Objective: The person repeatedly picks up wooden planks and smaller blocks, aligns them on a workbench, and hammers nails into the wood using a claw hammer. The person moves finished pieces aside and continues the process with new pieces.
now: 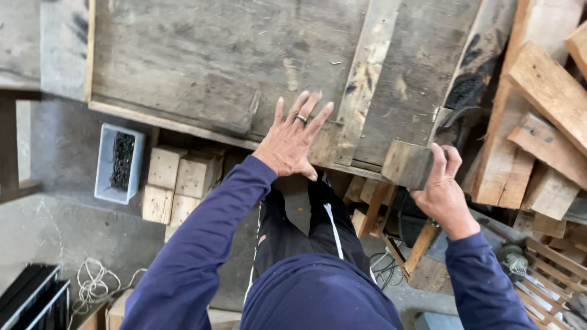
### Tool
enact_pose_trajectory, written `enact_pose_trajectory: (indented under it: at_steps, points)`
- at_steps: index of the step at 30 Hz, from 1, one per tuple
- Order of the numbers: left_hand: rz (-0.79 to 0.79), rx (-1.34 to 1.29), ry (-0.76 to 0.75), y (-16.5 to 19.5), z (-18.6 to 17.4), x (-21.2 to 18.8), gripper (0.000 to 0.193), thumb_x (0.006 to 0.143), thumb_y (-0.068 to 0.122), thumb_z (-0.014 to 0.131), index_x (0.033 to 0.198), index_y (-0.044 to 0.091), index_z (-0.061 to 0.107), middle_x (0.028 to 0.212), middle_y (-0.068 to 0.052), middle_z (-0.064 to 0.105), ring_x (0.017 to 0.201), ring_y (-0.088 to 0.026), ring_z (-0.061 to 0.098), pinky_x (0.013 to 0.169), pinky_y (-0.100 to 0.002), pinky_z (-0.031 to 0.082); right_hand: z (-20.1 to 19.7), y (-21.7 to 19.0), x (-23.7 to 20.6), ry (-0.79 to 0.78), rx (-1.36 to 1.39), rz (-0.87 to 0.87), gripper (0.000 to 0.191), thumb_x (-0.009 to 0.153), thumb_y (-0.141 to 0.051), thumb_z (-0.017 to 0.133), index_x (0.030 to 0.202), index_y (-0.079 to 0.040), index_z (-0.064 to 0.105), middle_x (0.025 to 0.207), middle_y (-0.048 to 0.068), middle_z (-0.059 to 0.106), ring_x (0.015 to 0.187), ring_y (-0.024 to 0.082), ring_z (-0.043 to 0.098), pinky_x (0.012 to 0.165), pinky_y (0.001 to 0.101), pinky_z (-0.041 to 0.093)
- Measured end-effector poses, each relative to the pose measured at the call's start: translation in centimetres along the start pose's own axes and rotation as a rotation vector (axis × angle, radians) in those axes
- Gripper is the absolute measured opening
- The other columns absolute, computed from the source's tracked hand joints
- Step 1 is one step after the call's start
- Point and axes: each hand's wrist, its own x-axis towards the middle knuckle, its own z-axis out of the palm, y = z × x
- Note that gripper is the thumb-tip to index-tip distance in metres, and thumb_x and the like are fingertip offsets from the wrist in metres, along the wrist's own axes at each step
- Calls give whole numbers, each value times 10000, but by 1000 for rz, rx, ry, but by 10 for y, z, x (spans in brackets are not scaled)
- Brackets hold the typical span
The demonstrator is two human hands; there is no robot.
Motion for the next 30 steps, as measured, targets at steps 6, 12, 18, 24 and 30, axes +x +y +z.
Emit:
enact_pose_trajectory:
  at_steps: [6, 12, 18, 24, 30]
  points:
    - [-366, 67, -13, -90, -92, -45, 1536, 506, 718, 931, 1640, 188, 42, 1709, -168, -2, 1567, -391, -48, 1213, -720, 57, -4, -46, -18, 185, -116, -128, 1121, 725, -258, 925, 1591, -21, 254, 1613, 288, 183, 1512, 492, 231, 1207, 586, 288]
    - [-385, 286, -419, -131, -101, -47, 1369, 554, 444, 993, 1597, 280, 122, 1668, -134, 33, 1514, -412, 11, 1149, -687, 113, 63, -127, 5, 122, 151, -256, 988, 802, -268, 896, 1601, -119, 334, 1666, 213, 183, 1564, 434, 198, 1244, 546, 296]
    - [-296, 113, -191, -126, -84, -55, 1153, 577, 218, 921, 1562, 125, 328, 1508, -160, 401, 1344, -396, 459, 1118, -473, 409, 96, -161, 51, 167, 140, -364, 1146, 660, -245, 978, 1593, -100, 327, 1580, 253, 199, 1478, 487, 262, 1205, 530, 341]
    - [-700, 41, -69, -113, -73, -69, 1113, 584, 631, 907, 1358, -3, 420, 1251, -206, 564, 1093, -365, 630, 928, -452, 516, 108, -161, 53, 172, 154, -324, 1183, 596, -162, 990, 1575, -124, 327, 1508, 220, 240, 1412, 442, 355, 1161, 458, 426]
    - [-923, -90, 117, -93, -39, -69, 1239, 783, 978, 595, 1409, -79, 427, 962, -226, 701, 936, -396, 699, 813, -518, 557, 112, -159, 53, 195, 165, -323, 1187, 600, -163, 993, 1578, -145, 321, 1507, 212, 245, 1430, 450, 334, 1183, 453, 416]
